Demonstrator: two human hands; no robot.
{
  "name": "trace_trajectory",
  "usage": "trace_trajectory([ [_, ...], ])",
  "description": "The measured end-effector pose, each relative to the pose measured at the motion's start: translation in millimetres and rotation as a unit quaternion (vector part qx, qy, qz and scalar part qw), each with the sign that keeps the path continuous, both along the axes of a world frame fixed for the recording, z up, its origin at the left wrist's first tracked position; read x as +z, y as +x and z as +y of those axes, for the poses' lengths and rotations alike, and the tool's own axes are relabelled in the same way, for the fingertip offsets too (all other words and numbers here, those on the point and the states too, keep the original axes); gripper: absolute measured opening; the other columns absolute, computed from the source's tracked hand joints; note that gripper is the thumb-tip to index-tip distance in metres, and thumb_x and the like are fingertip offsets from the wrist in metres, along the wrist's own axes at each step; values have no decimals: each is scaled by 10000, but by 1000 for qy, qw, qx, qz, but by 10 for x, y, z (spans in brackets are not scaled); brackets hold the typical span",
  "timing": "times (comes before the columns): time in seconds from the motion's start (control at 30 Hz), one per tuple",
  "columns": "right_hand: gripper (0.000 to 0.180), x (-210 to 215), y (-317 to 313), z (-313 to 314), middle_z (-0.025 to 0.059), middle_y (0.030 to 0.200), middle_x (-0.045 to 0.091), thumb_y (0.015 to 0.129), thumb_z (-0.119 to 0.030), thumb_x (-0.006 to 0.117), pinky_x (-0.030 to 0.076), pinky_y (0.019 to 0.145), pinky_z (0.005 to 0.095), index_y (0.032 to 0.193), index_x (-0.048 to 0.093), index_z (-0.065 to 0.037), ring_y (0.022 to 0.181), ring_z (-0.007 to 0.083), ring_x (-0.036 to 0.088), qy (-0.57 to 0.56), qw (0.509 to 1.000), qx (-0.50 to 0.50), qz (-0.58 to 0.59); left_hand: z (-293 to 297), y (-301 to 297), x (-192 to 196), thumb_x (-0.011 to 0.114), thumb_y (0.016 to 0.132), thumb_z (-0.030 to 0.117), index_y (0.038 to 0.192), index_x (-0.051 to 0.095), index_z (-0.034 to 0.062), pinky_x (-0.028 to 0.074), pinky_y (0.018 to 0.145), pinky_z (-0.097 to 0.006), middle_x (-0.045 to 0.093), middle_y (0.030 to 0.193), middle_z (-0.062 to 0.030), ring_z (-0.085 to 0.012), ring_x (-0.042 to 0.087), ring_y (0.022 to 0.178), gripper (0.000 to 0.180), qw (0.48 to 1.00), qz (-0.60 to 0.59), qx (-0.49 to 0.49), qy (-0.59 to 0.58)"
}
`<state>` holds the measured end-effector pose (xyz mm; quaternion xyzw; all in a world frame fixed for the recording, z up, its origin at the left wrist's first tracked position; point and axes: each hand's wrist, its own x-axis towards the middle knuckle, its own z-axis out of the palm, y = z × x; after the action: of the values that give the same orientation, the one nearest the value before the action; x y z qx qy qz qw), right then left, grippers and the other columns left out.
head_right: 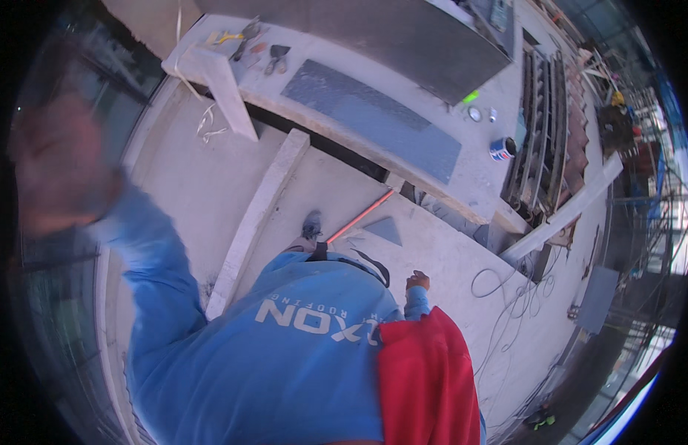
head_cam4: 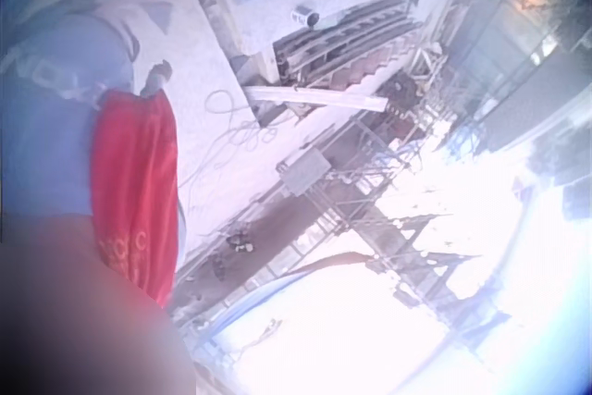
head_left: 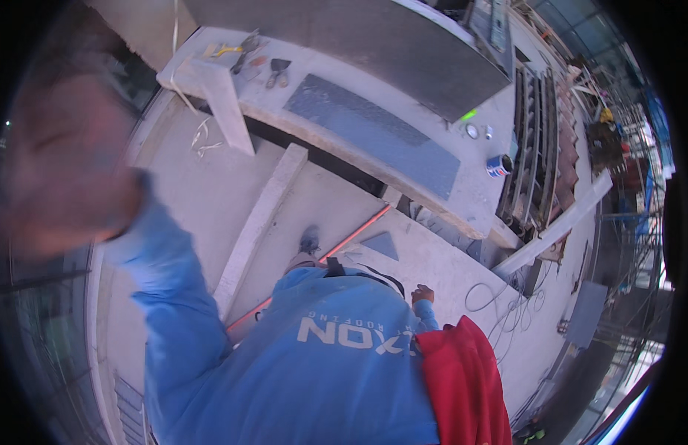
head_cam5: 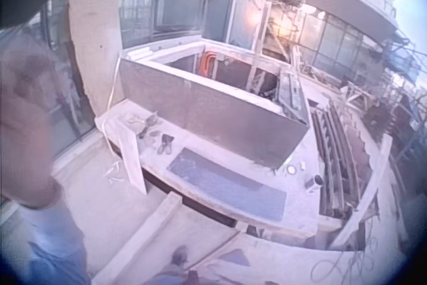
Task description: The person uses a trowel and scraper to smooth and clean a concrete ledge, then picks up and positions a rectangular roofing sheet onto the ledge. The person adjusts the sheet and continues to work on the surface with the tools.
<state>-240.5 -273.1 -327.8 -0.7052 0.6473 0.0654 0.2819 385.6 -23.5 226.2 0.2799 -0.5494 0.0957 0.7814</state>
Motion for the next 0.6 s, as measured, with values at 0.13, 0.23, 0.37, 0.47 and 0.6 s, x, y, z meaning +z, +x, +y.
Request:
trace_trajectory([
  [0.13, 308, 384, 292, 161, 206, 934, 743, 817, -144, 599, 583, 791, 378, 1064, 756, -44, 865, 320, 730, -2, 998, 52, -29, -273, 22, -2256, 296, 1084, 471, 1300, 599, -55, 400, 1094, -408, 645, 1280, -186, -260, 582, 1231, 645, 824, 328, 97, 452],
  [0.23, 312, 691, 508, 194, 216, 926, 737, 831, -188, 587, 576, 783, 409, 1051, 755, -44, 852, 349, 719, -60, 994, 91, 4, -126, -604, -3434, 322, 1076, 509, 1302, 602, -40, 462, 994, -363, 649, 1268, -159, -240, 612, 1164, 656, 641, 589, -59, 489],
  [0.37, 305, 1423, 1219, -223, 192, 1008, 734, 870, -277, 604, 546, 859, 457, 1029, 751, -61, 952, 390, 692, -92, 970, 191, 117, -106, -974, -3871, 346, 1062, 542, 1327, 589, -23, 447, 1010, -354, 639, 1284, -167, -258, 607, 1200, 670, 644, 565, -166, 489],
  [0.47, 295, 2404, 2308, -724, 171, 1208, 669, 961, -273, 615, 453, 1012, 453, 1174, 668, -75, 1142, 362, 617, -221, 944, 233, 78, -447, -795, -3855, 357, 1054, 556, 1369, 550, -23, 427, 1057, -370, 613, 1327, -178, -263, 582, 1246, 687, 646, 555, -234, 468],
  [0.6, 555, 3785, 3776, -672, 232, 1385, 563, 1035, -333, 497, 356, 1119, 418, 1404, 495, 81, 1277, 333, 538, -422, 814, 210, -340, -1157, -672, -3849, 356, 1042, 586, 1444, 452, -27, 378, 1134, -401, 538, 1411, -212, -283, 528, 1313, 739, 609, 591, -343, 403],
])
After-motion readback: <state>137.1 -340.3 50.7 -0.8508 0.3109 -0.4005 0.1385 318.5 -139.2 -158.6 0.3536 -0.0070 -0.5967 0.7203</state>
